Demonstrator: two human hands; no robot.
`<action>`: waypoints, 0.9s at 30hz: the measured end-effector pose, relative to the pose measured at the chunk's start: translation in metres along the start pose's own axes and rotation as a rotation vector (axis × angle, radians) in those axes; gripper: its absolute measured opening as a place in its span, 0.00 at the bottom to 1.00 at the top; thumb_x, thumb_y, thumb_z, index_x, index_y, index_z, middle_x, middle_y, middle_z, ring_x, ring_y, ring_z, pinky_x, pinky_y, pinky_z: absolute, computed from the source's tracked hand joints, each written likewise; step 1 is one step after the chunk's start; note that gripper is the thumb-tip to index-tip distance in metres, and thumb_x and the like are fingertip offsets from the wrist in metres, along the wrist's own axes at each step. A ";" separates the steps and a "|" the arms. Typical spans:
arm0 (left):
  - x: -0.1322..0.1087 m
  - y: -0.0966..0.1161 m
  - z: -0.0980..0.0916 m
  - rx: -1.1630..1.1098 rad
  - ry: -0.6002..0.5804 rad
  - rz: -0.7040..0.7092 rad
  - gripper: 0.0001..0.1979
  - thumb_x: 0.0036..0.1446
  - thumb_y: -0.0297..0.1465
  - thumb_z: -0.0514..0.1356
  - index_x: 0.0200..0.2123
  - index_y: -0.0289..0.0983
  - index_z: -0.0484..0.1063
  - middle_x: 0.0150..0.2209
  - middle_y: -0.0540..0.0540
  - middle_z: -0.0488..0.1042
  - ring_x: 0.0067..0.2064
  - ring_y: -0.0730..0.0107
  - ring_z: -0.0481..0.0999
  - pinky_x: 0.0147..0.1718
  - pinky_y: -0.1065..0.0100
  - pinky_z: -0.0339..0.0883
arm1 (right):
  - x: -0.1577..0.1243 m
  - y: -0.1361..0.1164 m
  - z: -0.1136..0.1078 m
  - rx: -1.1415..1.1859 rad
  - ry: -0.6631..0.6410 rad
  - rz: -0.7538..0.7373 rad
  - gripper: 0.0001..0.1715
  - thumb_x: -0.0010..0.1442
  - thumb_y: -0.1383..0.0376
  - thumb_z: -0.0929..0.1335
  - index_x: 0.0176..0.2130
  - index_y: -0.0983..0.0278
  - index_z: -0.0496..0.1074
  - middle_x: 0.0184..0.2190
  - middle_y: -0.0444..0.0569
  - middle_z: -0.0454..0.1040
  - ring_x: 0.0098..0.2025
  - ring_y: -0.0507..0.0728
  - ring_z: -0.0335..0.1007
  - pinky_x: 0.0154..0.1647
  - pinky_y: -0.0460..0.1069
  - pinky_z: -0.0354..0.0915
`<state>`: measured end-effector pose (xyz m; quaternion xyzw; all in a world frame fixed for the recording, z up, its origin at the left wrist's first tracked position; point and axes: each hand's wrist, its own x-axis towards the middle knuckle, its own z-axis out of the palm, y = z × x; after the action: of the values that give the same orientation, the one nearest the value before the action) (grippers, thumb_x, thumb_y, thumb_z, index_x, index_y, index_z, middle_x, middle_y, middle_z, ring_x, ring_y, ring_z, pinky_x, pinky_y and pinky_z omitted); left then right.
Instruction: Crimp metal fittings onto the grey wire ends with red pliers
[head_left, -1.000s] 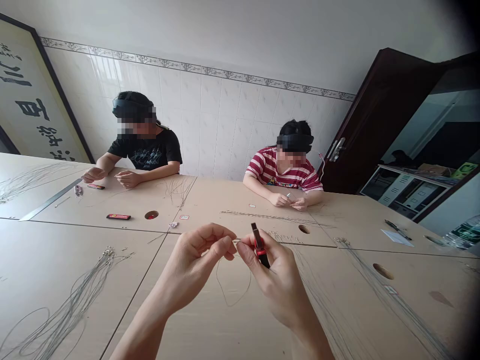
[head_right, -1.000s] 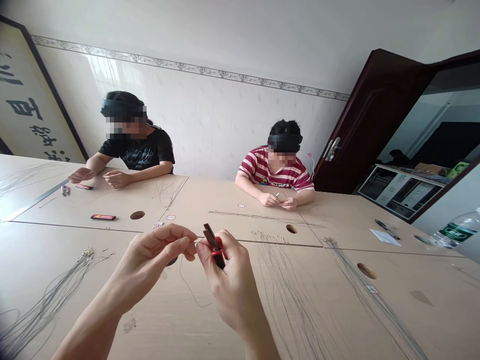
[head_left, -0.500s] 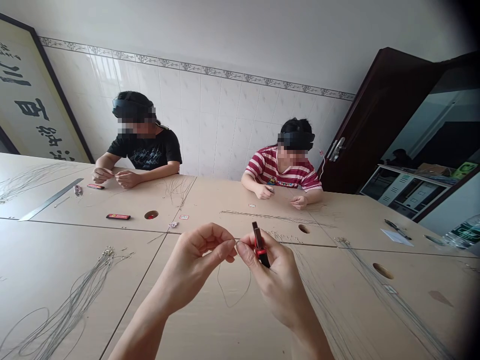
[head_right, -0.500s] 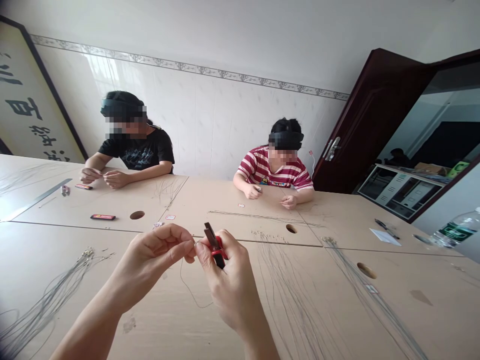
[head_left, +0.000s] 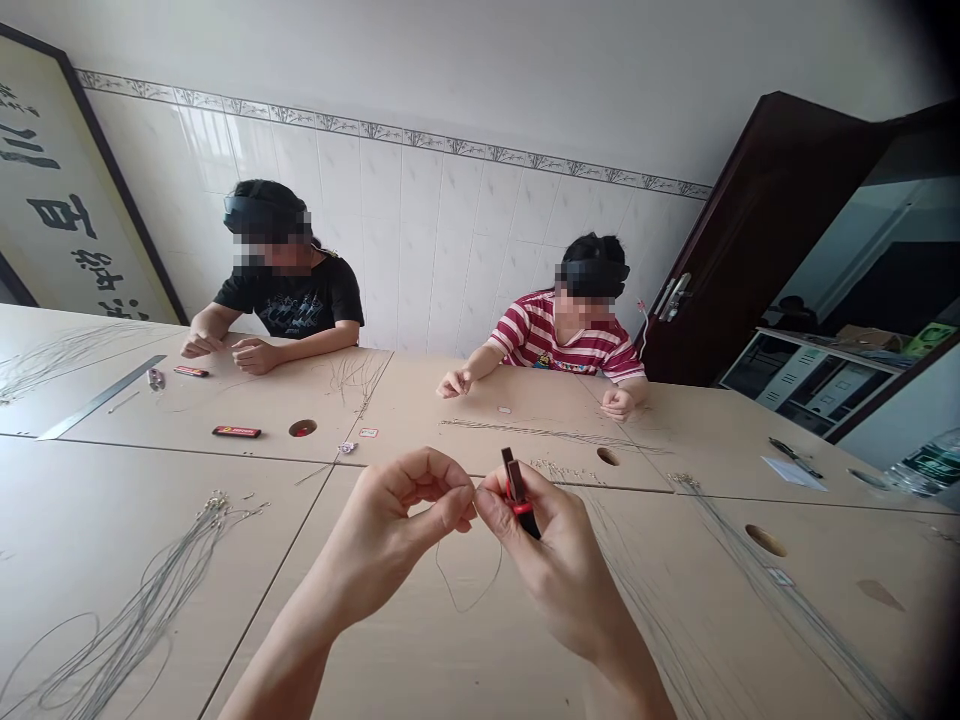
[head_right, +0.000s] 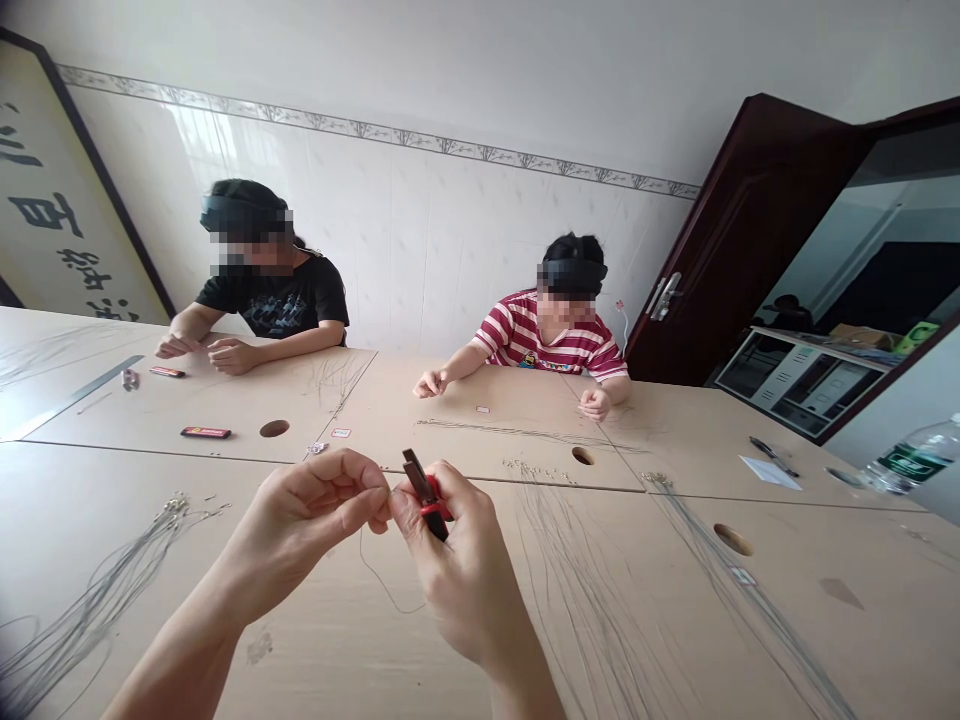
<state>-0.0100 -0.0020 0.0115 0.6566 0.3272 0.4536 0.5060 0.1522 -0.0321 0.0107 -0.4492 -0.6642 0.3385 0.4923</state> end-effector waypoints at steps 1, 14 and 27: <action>0.000 0.001 0.000 -0.004 -0.001 0.006 0.09 0.60 0.35 0.61 0.30 0.36 0.72 0.28 0.50 0.74 0.32 0.75 0.73 0.34 0.73 0.68 | 0.000 0.001 0.000 0.008 -0.005 0.002 0.15 0.65 0.58 0.64 0.30 0.63 0.65 0.26 0.42 0.66 0.28 0.49 0.59 0.30 0.44 0.57; 0.001 0.007 0.001 -0.129 -0.011 -0.029 0.04 0.59 0.30 0.62 0.33 0.36 0.72 0.27 0.51 0.77 0.32 0.76 0.75 0.33 0.76 0.69 | -0.001 0.006 -0.003 0.053 -0.003 0.045 0.17 0.65 0.55 0.64 0.30 0.63 0.66 0.26 0.42 0.64 0.27 0.49 0.51 0.26 0.45 0.51; 0.001 0.007 0.000 -0.103 -0.021 -0.010 0.07 0.60 0.32 0.61 0.30 0.36 0.73 0.27 0.49 0.77 0.32 0.74 0.76 0.35 0.74 0.70 | -0.001 0.006 -0.003 0.061 -0.015 0.058 0.16 0.65 0.55 0.64 0.30 0.63 0.66 0.26 0.42 0.66 0.27 0.49 0.51 0.28 0.46 0.51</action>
<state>-0.0104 -0.0031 0.0181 0.6327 0.3011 0.4606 0.5448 0.1569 -0.0314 0.0062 -0.4507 -0.6439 0.3760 0.4908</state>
